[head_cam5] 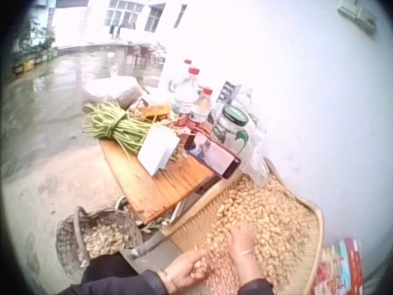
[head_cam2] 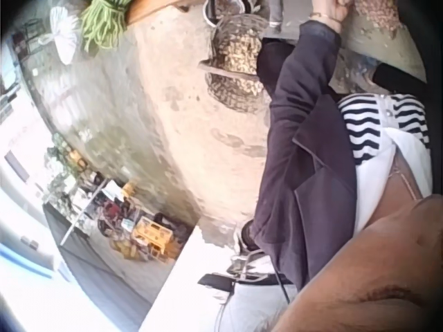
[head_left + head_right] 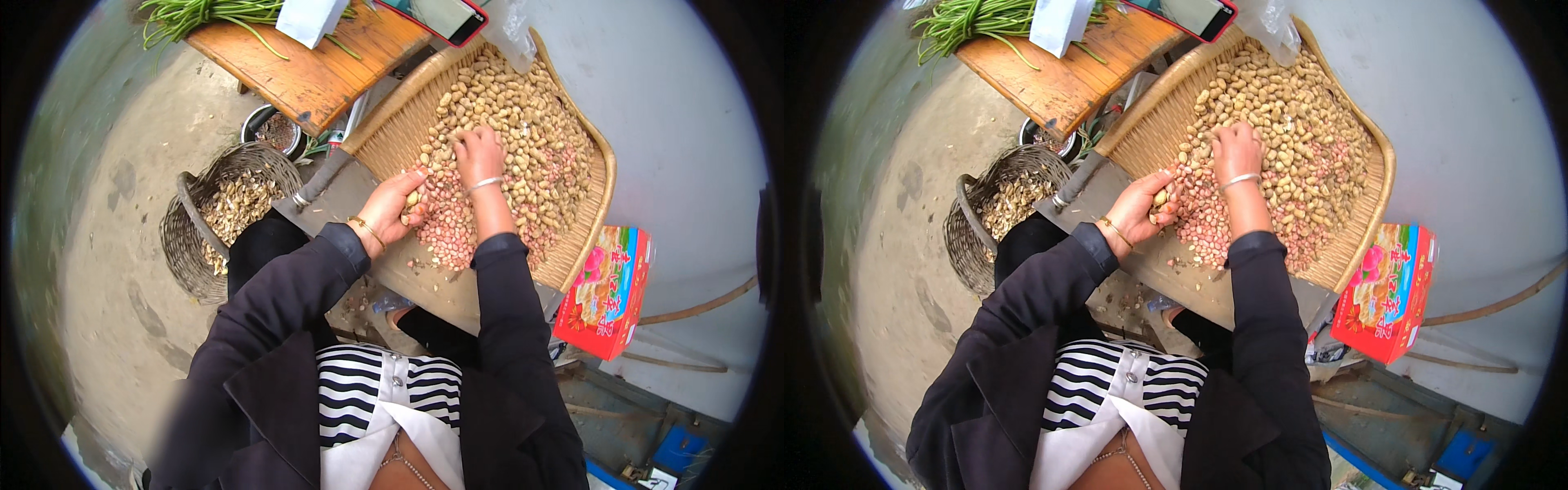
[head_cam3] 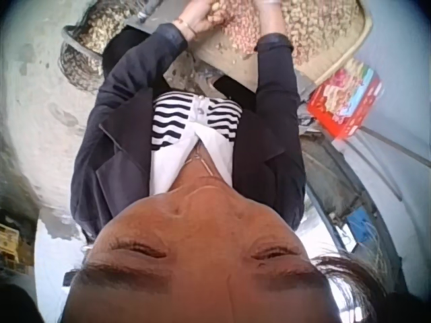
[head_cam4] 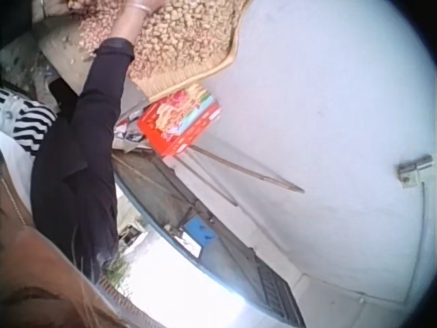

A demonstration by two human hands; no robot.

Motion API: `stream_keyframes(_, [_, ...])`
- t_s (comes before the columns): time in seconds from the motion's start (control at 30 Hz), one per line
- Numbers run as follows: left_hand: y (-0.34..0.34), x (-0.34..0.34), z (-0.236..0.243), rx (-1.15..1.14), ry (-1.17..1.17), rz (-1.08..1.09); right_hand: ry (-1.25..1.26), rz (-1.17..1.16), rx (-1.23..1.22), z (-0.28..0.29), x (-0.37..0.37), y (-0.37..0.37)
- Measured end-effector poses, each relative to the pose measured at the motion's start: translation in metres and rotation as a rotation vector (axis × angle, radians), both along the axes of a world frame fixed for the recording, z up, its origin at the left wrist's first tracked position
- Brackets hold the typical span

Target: The person sits and shells peanuts by hand, picking them from a large woven tray and placing the shelled kernels into a smaller basket. The person repeatedly picks, cracks, and discards the shells while sorting the peanuts.

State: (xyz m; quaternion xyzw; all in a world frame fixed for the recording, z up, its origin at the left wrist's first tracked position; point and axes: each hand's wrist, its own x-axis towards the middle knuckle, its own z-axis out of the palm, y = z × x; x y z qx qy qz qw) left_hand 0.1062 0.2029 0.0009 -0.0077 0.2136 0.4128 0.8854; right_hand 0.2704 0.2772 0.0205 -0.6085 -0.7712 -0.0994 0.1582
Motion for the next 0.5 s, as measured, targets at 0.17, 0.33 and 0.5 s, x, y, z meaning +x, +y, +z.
stream_keyframes(0.17, [0.005,-0.001,0.005,0.115,0.172,0.061,1.096,0.051,-0.431,-0.009,0.019,-0.022])
stream_keyframes(0.33, [0.004,0.0,0.004,0.464,0.627,-0.02,0.867,0.263,-0.589,0.022,0.003,-0.068])
stream_keyframes(0.5, [-0.002,0.007,0.009,0.665,0.741,-0.111,1.48,0.032,-0.622,0.007,0.001,-0.092])
